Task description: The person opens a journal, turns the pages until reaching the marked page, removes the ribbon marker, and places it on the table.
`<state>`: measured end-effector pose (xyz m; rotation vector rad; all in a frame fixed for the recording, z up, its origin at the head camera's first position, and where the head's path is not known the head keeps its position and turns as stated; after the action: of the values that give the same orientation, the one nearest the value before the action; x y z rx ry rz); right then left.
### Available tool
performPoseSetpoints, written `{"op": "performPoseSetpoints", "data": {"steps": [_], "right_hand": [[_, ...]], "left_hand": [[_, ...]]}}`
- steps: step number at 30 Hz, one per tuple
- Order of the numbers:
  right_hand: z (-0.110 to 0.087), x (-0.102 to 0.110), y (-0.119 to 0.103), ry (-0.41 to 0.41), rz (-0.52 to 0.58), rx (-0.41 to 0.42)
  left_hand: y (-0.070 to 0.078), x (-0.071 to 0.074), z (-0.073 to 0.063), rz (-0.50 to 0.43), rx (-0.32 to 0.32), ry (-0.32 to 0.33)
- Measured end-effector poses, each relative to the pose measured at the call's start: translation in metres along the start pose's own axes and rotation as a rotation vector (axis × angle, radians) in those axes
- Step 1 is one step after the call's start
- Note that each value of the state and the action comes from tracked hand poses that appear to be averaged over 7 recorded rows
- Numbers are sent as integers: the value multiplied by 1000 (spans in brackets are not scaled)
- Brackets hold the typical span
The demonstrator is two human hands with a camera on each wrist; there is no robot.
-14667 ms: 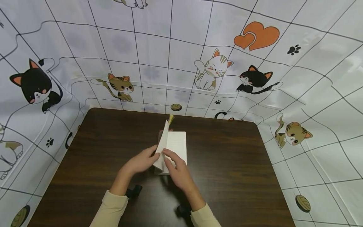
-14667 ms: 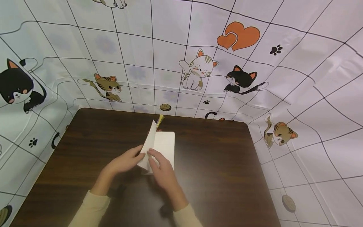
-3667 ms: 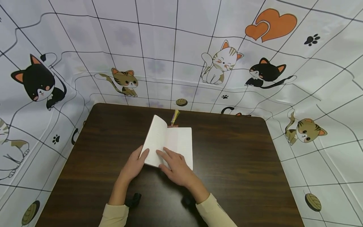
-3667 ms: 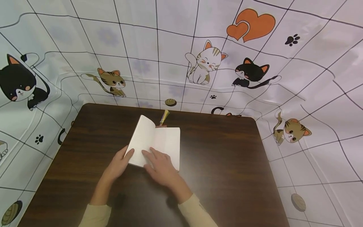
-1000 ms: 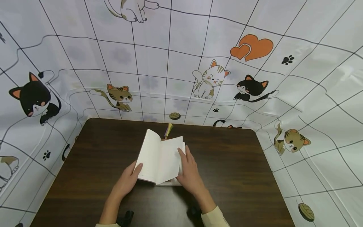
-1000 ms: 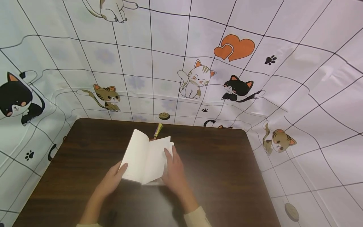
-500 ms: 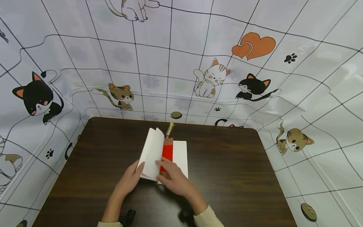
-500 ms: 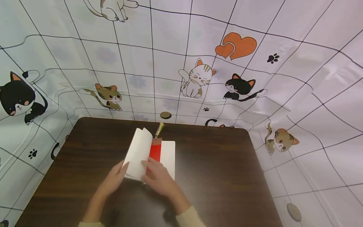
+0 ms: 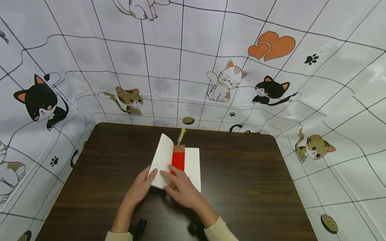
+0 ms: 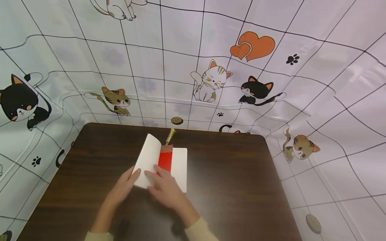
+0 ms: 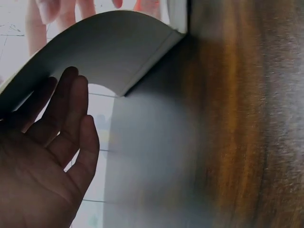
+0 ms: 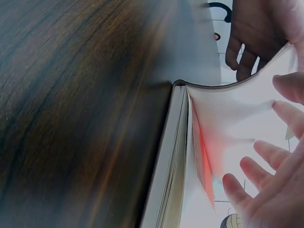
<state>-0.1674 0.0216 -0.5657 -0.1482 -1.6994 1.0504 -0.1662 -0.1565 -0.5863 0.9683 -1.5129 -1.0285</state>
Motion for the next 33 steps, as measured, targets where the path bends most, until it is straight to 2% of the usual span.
{"op": "performPoseSetpoints", "data": {"steps": [3, 6, 9, 11, 14, 18, 29, 33], "right_hand": [[0, 5, 2, 28, -1, 12], [2, 12, 7, 98, -37, 2], [4, 20, 19, 198, -83, -91], [5, 24, 31, 254, -68, -179], [7, 29, 45, 295, -29, -290], [12, 31, 56, 278, 13, -373], [30, 27, 74, 242, 115, -470], [35, 24, 78, 269, 246, -460]], "left_hand": [[5, -1, 2, 15, -17, -3], [4, -2, 1, -19, 14, -25], [2, -4, 1, -53, 48, -54], [2, -4, 0, -68, 66, -64], [2, -3, 1, -75, 75, -65], [2, -4, 3, -85, 76, -62], [5, -6, 4, -98, 79, -75], [3, -6, 4, -102, 82, -75]]}}
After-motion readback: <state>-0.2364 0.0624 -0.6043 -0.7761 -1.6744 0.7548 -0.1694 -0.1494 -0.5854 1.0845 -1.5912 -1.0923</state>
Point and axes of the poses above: each hand's wrist, its own z-axis towards the middle knuckle, its own x-axis out of the back of the hand, y = z × x, the point moved 7 cm from there along z, towards the middle knuckle
